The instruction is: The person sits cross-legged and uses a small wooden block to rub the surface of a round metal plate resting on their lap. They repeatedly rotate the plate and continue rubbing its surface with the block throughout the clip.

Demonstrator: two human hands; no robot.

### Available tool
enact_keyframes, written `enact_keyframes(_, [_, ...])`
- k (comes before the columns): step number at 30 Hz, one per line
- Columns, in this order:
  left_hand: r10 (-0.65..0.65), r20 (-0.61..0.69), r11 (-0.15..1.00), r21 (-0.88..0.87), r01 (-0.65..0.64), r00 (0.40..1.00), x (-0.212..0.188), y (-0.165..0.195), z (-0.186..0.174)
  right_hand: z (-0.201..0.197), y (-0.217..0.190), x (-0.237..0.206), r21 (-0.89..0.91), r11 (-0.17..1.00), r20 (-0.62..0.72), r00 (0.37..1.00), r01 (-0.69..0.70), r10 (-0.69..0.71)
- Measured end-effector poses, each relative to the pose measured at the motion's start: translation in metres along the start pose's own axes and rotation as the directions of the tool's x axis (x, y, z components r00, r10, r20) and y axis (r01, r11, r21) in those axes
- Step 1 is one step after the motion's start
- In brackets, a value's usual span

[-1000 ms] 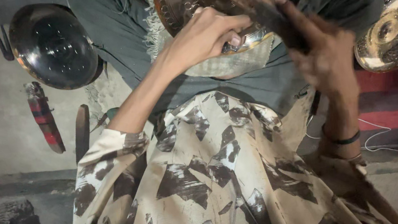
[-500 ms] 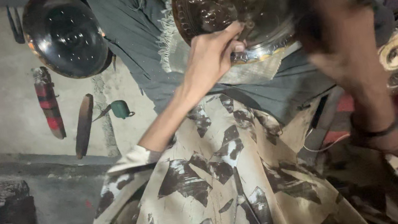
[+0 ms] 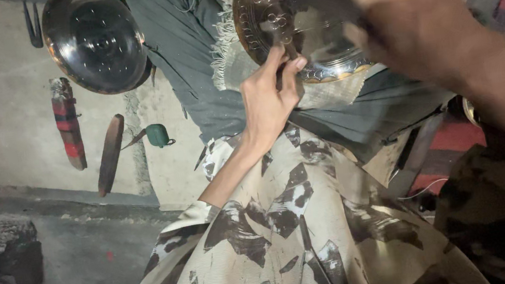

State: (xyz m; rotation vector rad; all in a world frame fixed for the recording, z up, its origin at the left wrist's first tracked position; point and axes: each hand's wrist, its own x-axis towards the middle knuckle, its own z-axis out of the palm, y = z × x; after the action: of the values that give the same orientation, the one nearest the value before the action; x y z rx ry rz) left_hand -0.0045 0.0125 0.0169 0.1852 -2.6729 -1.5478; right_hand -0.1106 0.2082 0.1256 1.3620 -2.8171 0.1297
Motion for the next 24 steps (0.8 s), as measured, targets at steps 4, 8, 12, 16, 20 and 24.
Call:
enact_keyframes(4, [-0.034,-0.015,0.999,0.01,0.034,0.999,-0.003,0.002,-0.001,0.0,-0.002,-0.008,-0.358,0.93,0.062,0.996,0.08,-0.062])
enact_keyframes(8, [-0.059,0.016,0.998,-0.018,0.059,0.998,-0.005,0.004,-0.005,0.002,0.006,-0.034,-0.221,0.974,0.341,0.931,-0.053,0.128])
enact_keyframes(12, [-0.047,0.022,0.997,-0.053,0.048,0.999,0.002,0.005,-0.012,0.014,0.001,-0.072,0.031,0.971,-0.008,0.971,-0.237,0.238])
enact_keyframes(16, [0.051,0.01,0.978,-0.203,-0.048,0.999,0.016,0.0,-0.032,0.055,-0.035,-0.107,0.219,0.733,-0.354,0.648,-0.644,0.675])
enact_keyframes(20, [0.222,0.29,0.951,-0.273,-0.142,0.931,0.032,-0.006,-0.035,0.109,-0.055,-0.113,0.919,0.277,-0.119,0.472,-0.281,0.873])
enact_keyframes(24, [0.353,0.5,0.91,-0.379,-0.167,0.791,0.049,-0.01,-0.02,0.142,-0.061,-0.108,0.974,0.212,-0.178,0.318,-0.077,0.931])
